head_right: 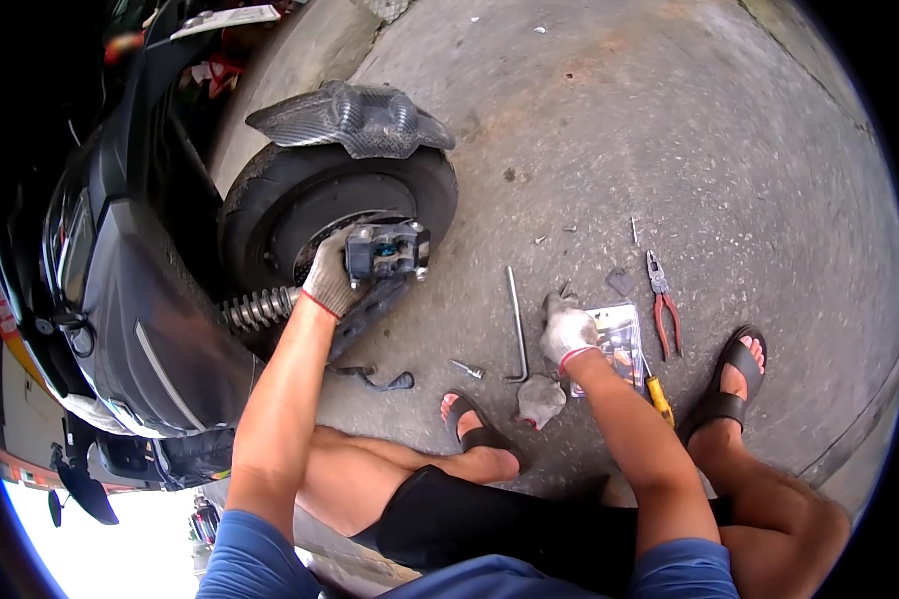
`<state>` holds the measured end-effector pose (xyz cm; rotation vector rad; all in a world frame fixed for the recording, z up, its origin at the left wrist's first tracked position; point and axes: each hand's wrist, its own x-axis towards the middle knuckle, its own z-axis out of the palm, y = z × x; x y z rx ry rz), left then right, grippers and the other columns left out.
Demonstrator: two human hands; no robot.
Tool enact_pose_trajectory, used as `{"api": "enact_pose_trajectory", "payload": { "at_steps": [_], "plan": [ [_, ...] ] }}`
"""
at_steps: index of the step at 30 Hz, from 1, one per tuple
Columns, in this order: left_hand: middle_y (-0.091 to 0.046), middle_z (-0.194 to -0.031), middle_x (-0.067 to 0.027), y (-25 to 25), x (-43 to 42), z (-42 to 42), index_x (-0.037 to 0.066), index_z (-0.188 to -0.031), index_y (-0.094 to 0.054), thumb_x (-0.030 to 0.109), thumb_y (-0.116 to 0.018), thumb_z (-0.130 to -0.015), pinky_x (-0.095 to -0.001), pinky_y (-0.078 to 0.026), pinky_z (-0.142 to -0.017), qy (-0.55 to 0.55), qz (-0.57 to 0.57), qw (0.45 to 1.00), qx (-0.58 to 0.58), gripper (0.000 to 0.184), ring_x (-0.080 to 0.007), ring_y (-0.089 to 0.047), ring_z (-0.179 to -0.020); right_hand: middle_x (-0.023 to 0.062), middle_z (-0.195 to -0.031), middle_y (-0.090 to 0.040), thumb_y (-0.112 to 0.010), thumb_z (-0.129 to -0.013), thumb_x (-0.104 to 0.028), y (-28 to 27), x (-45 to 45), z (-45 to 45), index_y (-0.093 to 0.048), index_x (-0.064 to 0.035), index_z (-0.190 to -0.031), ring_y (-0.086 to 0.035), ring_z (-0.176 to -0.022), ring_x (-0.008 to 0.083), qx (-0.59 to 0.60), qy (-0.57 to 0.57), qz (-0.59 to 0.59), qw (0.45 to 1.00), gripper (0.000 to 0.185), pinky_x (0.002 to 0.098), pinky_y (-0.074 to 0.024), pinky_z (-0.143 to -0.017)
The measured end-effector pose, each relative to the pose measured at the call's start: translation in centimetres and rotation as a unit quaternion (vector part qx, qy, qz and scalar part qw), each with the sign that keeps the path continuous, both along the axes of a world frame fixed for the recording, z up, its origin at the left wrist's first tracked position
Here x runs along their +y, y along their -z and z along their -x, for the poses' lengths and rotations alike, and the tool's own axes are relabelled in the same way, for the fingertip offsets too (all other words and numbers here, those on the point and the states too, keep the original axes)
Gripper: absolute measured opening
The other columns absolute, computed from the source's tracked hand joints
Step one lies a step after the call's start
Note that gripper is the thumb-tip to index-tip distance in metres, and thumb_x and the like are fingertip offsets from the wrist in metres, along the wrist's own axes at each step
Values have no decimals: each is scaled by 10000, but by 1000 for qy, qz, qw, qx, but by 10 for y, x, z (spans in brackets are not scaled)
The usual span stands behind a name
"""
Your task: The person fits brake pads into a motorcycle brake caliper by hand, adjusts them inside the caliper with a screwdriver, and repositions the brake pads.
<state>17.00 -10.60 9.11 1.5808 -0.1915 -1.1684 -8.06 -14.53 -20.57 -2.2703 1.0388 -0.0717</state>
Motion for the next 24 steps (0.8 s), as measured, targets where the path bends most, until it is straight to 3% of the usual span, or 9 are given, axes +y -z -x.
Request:
{"api": "enact_pose_trajectory", "payload": {
  "at_steps": [2,3,4,6,9,10,14,18,24],
  "plan": [
    [-697,-1164,-130,2,1,-4,24,-1231,-619,236,-405,-1036,-406,-570,-918,-8,-9,1000,14,359,-252,-691,-1011,178,-1017,-668,-572,-899,-119,-17,-14,-5,-591,-59,-1132,-718,-773,283,-89,54,-31,994,242,412,-573,-598],
    [-697,-1161,-133,5,3,-8,22,-1230,-618,239,-393,-1037,-408,-570,-924,3,-3,1000,13,368,-255,-691,-1012,143,-972,-656,-588,-903,-155,-39,-25,-10,-576,-65,-1134,-686,-698,249,-233,156,-281,918,248,381,-541,-559],
    [-697,-1158,-137,7,4,-10,20,-1229,-618,243,-380,-1039,-410,-569,-930,13,4,1000,12,377,-259,-692,-1013,108,-928,-644,-604,-908,-191,-61,-35,-13,-562,-71,-1137,-654,-623,214,-353,243,-503,750,262,350,-508,-521],
    [-697,-1157,-140,3,3,-3,19,-1232,-617,251,-372,-1039,-412,-568,-933,1,-6,1000,9,389,-262,-692,-1016,61,-854,-599,-621,-928,-259,-105,-48,-11,-560,-82,-1146,-573,-558,157,-492,231,-572,614,287,288,-446,-505],
    [-693,-1181,-155,-5,1,4,-11,-1261,-604,238,-361,-1039,-405,-574,-928,11,-7,1000,12,413,-261,-695,-1030,47,-794,-577,-623,-932,-290,-173,-62,-10,-585,-82,-1114,-549,-536,141,-568,196,-599,529,279,262,-424,-513],
    [-689,-1207,-166,-6,1,4,-38,-1288,-593,217,-357,-1039,-396,-580,-919,29,-1,999,19,427,-258,-697,-1041,47,-794,-577,-623,-932,-290,-186,-63,-8,-585,-82,-1114,-549,-536,141,-568,196,-599,529,279,262,-424,-513],
    [-692,-1198,-167,-5,-1,3,-50,-1281,-596,205,-345,-1038,-392,-581,-920,22,-5,1000,8,432,-259,-702,-1025,31,-732,-562,-597,-953,-155,-225,-32,-14,-606,-42,-1022,-523,-625,115,-562,139,-340,741,132,289,-446,-554],
    [-687,-1206,-168,-11,-6,10,-47,-1271,-607,186,-378,-1030,-389,-585,-913,-2,-22,1000,18,406,-252,-702,-1027,43,-882,-549,-544,-991,-178,-235,14,-25,-588,-11,-1066,-501,-715,116,-624,84,-162,760,188,275,-427,-638],
    [-686,-1200,-162,4,4,-9,-31,-1277,-610,179,-398,-1025,-393,-594,-888,-1,15,999,29,391,-248,-698,-1030,82,-888,-550,-559,-964,-136,-236,29,-39,-584,16,-1082,-505,-692,171,-653,93,-220,719,194,307,-439,-642]
  ]
}}
